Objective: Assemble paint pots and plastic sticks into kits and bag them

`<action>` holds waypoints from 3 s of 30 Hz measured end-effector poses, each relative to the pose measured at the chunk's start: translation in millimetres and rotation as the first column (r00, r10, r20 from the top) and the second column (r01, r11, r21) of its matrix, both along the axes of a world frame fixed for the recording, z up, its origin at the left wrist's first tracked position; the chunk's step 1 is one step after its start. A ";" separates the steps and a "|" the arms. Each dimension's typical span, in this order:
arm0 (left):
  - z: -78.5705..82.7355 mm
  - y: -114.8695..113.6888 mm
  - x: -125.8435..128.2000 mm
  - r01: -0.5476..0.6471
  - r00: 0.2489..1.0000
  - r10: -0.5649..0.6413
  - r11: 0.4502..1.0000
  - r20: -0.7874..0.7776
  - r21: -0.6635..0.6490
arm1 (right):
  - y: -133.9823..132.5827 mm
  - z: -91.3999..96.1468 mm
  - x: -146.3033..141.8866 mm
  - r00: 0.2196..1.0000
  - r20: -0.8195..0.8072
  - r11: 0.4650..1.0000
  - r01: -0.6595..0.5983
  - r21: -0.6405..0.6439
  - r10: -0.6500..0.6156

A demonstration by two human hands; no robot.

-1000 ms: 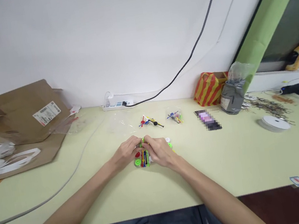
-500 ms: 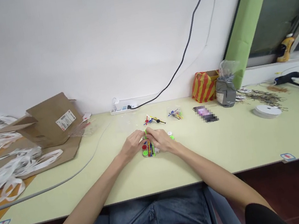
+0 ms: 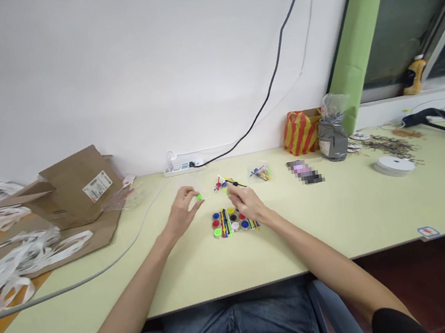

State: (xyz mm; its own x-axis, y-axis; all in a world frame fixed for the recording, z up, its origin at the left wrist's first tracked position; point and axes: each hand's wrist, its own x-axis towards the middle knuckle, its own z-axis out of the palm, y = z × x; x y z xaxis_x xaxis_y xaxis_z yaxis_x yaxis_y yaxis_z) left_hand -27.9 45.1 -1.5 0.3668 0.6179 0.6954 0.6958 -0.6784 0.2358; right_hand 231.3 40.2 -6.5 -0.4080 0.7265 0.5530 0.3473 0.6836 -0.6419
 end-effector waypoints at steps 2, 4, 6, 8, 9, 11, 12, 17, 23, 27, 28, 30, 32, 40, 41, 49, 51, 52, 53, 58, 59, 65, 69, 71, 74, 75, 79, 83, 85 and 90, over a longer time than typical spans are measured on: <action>2.9 5.5 -19.2 -0.040 0.997 0.049 0.990 0.066 -0.136 | 5.6 -2.1 5.7 0.994 -0.088 0.997 0.066 -0.033 -0.069; 3.6 9.3 -32.4 0.040 0.998 -0.017 0.923 0.063 -0.384 | 11.1 -4.1 9.6 0.979 -0.152 0.990 0.130 -0.054 -0.137; 2.8 10.1 -37.0 0.087 0.996 -0.091 0.809 0.023 -0.581 | 14.9 -5.8 11.4 0.970 -0.173 0.984 0.164 -0.065 -0.172; 2.0 8.0 -34.7 0.090 0.994 -0.105 0.759 0.015 -0.645 | 16.1 -7.0 11.6 0.974 -0.153 0.985 0.162 -0.064 -0.170; 1.8 6.4 -32.3 0.087 0.995 -0.094 0.757 0.024 -0.648 | 15.8 -7.5 11.1 0.978 -0.133 0.986 0.155 -0.056 -0.161; 1.7 3.2 -28.0 0.094 0.995 -0.081 0.759 0.049 -0.645 | 14.1 -8.1 9.6 0.985 -0.088 0.989 0.147 -0.028 -0.149; 1.4 2.2 -26.6 0.108 0.994 -0.095 0.751 0.056 -0.651 | 13.1 -8.1 8.7 0.987 -0.071 0.989 0.147 -0.014 -0.147; -4.4 3.1 -26.6 0.188 0.978 -0.198 0.738 0.058 -0.648 | 11.0 -7.6 3.9 0.983 -0.127 0.991 0.127 -0.036 -0.131; -11.8 4.6 -21.2 0.195 0.980 -0.165 0.731 0.108 -0.654 | 9.4 -8.3 -2.0 0.972 -0.210 0.989 0.076 -0.127 -0.101; -15.1 5.7 -17.4 0.239 0.971 -0.165 0.673 0.173 -0.700 | 7.7 -9.1 -4.9 0.976 -0.191 0.992 0.086 -0.088 -0.101; -15.9 6.4 -17.1 0.251 0.968 -0.167 0.661 0.188 -0.707 | 7.6 -9.5 -5.2 0.978 -0.179 0.993 0.094 -0.070 -0.105; -17.4 7.8 -17.2 0.272 0.962 -0.172 0.645 0.211 -0.714 | 7.6 -10.3 -5.4 0.982 -0.151 0.994 0.106 -0.036 -0.110; -18.3 9.1 -17.7 0.287 0.958 -0.180 0.641 0.224 -0.712 | 7.6 -10.6 -5.4 0.985 -0.134 0.994 0.111 -0.008 -0.111; -19.2 10.3 -19.1 0.349 0.937 -0.197 0.596 0.289 -0.724 | 5.1 -8.6 -5.3 0.980 -0.144 0.988 0.144 0.049 -0.136; -18.9 9.9 -19.5 0.354 0.935 -0.196 0.586 0.296 -0.729 | 4.5 -9.0 -5.7 0.979 -0.160 0.991 0.130 0.009 -0.127; 7.1 -6.1 -5.6 0.294 0.944 -0.113 0.715 0.311 -0.634 | -4.7 -8.4 -19.9 0.956 -0.293 0.988 -0.037 -0.149 -0.008; 11.8 -11.9 4.9 0.357 0.931 -0.198 0.674 0.307 -0.647 | -8.4 -7.7 -23.9 0.958 -0.283 0.987 -0.078 -0.141 0.035; 12.5 -14.2 10.0 0.369 0.928 -0.230 0.668 0.293 -0.646 | -10.0 -7.6 -25.4 0.960 -0.277 0.986 -0.089 -0.140 0.048; 12.2 -15.8 14.6 0.375 0.926 -0.249 0.674 0.282 -0.637 | -11.3 -7.7 -26.4 0.962 -0.267 0.986 -0.093 -0.142 0.052; 10.9 -14.7 16.5 0.353 0.935 -0.242 0.699 0.259 -0.623 | -11.0 -8.8 -23.3 0.972 -0.230 0.991 -0.077 -0.112 0.050; 11.9 -13.0 11.7 0.342 0.939 -0.228 0.688 0.256 -0.640 | -9.5 -8.9 -21.1 0.977 -0.211 0.995 -0.056 -0.082 0.037; 11.0 -0.7 -36.0 0.086 0.996 -0.071 0.547 0.056 -0.833 | 0.5 -12.7 -8.0 0.990 -0.078 0.987 0.125 0.105 -0.117; 7.1 1.2 -52.0 -0.018 0.998 -0.054 0.345 -0.039 -0.938 | 0.3 -14.8 -7.8 0.991 -0.035 0.981 0.134 0.137 -0.131; 8.5 -0.3 -51.7 -0.023 0.995 -0.088 0.300 -0.052 -0.954 | -1.7 -13.6 -9.1 0.991 -0.028 0.981 0.130 0.145 -0.128; 13.2 -2.5 -50.1 0.021 0.989 -0.150 0.235 -0.015 -0.972 | -3.5 -10.5 -9.6 0.990 -0.026 0.975 0.138 0.174 -0.135; 14.6 -2.8 -50.7 0.050 0.986 -0.164 0.216 0.014 -0.975 | -3.4 -9.6 -9.1 0.989 -0.029 0.972 0.149 0.183 -0.146; 16.2 -3.0 -55.4 0.110 0.985 -0.152 0.225 0.077 -0.968 | 0.5 -9.6 -4.8 0.976 -0.062 0.958 0.215 0.189 -0.207; 12.2 -3.4 -51.8 0.066 0.989 -0.143 0.241 0.032 -0.968 | 3.6 -12.2 -2.6 0.974 -0.067 0.957 0.223 0.186 -0.215; 9.7 -3.3 -47.5 0.074 0.985 -0.168 0.241 0.033 -0.968 | 3.1 -12.9 -3.3 0.977 -0.063 0.958 0.212 0.192 -0.204; 3.7 -1.0 -42.1 0.073 0.985 -0.172 0.265 0.027 -0.961 | 0.1 -12.5 -5.5 0.982 -0.060 0.963 0.186 0.194 -0.178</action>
